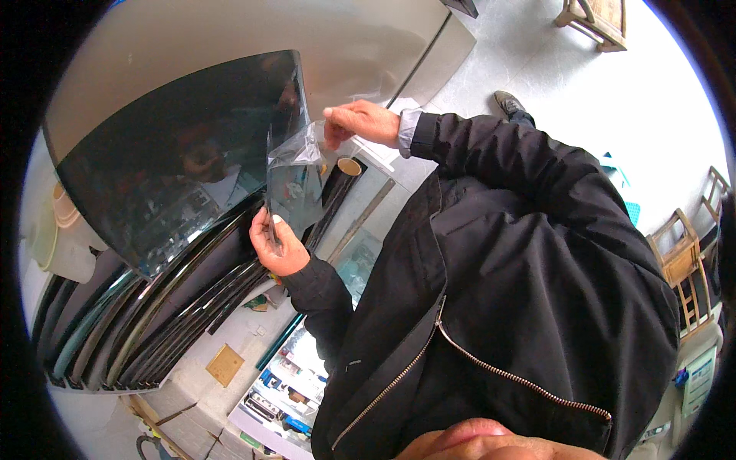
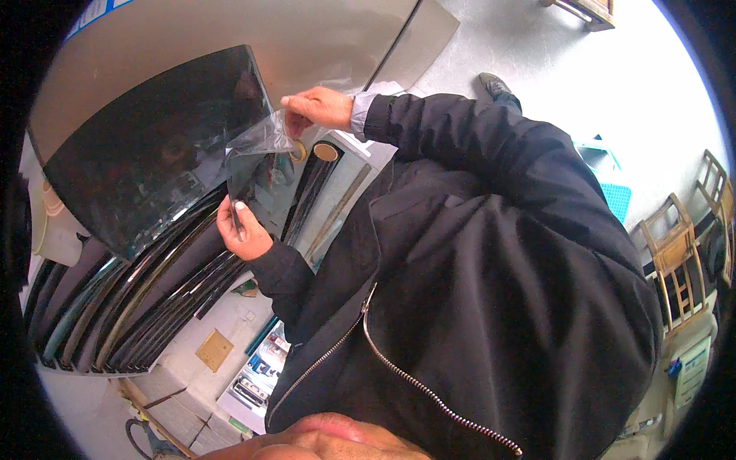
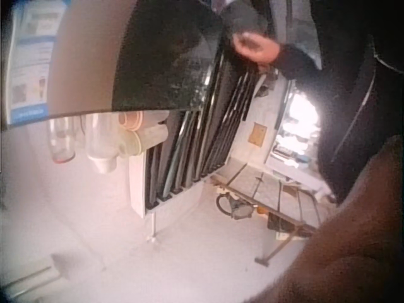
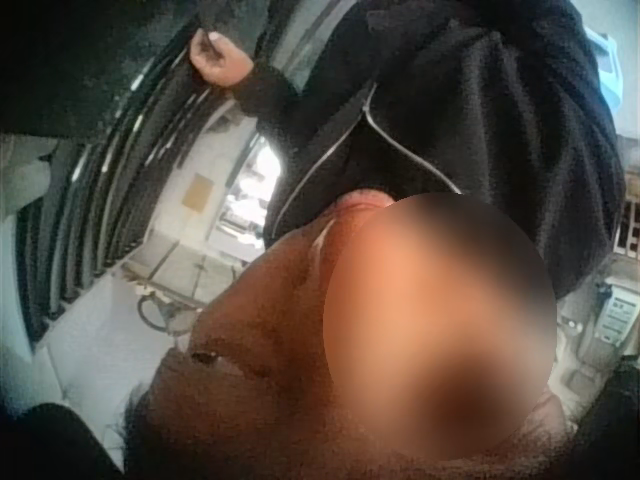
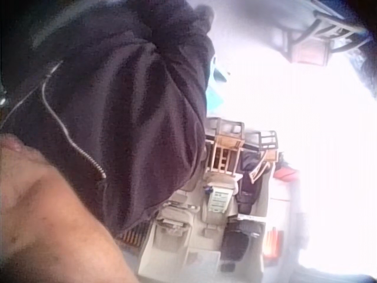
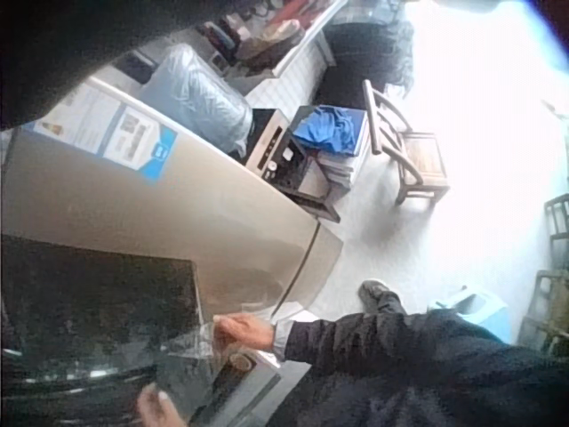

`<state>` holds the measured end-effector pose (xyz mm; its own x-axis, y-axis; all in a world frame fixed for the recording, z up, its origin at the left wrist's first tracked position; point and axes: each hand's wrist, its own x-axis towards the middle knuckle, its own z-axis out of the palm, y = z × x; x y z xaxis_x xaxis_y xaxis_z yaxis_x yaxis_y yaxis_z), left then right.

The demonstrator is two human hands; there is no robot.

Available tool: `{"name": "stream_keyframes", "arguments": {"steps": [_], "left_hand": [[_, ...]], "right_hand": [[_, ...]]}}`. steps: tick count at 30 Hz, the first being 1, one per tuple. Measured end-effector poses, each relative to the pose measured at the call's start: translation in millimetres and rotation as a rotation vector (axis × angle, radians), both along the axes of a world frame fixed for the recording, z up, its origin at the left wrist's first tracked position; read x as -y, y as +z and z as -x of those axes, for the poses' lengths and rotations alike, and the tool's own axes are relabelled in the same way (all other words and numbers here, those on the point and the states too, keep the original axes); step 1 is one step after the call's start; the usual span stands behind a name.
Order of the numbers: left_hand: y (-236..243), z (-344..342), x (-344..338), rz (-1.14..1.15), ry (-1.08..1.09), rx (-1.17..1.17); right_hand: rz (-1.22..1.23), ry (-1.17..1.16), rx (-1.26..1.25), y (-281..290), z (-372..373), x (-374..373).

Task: The person applies a tint film to a large glass pane, smoothing it with a squeegee to remove bubbles and then trimming the edges with a utility knife. The person works methodically across the surface, adjusting the film and cutting away excess material.

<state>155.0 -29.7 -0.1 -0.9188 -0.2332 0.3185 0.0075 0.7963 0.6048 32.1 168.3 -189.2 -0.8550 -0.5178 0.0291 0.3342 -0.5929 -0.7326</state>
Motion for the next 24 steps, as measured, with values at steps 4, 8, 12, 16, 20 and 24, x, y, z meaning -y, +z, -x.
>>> {"name": "stream_keyframes", "arguments": {"steps": [4, 8, 12, 16, 20, 24], "left_hand": [[1, -2, -4, -0.012, -0.007, -0.002], [0, -3, -7, -0.013, 0.006, -0.003], [-1, -5, -7, 0.003, 0.000, -0.017], [-2, -7, -7, 0.004, 0.006, -0.024], [-4, -7, -6, -0.009, 0.018, -0.029], [-5, -7, -4, 0.035, 0.010, -0.048]], "right_hand": [[-0.217, -0.106, 0.130, 8, 21, 4], [-0.438, -0.242, 0.008, 16, 27, 5], [-0.441, -0.297, 0.012, 19, 34, 10], [-0.457, -0.349, 0.003, 17, 35, 12], [-0.451, -0.352, 0.006, 17, 35, 14], [-0.422, -0.324, 0.049, 16, 37, 14]]}}
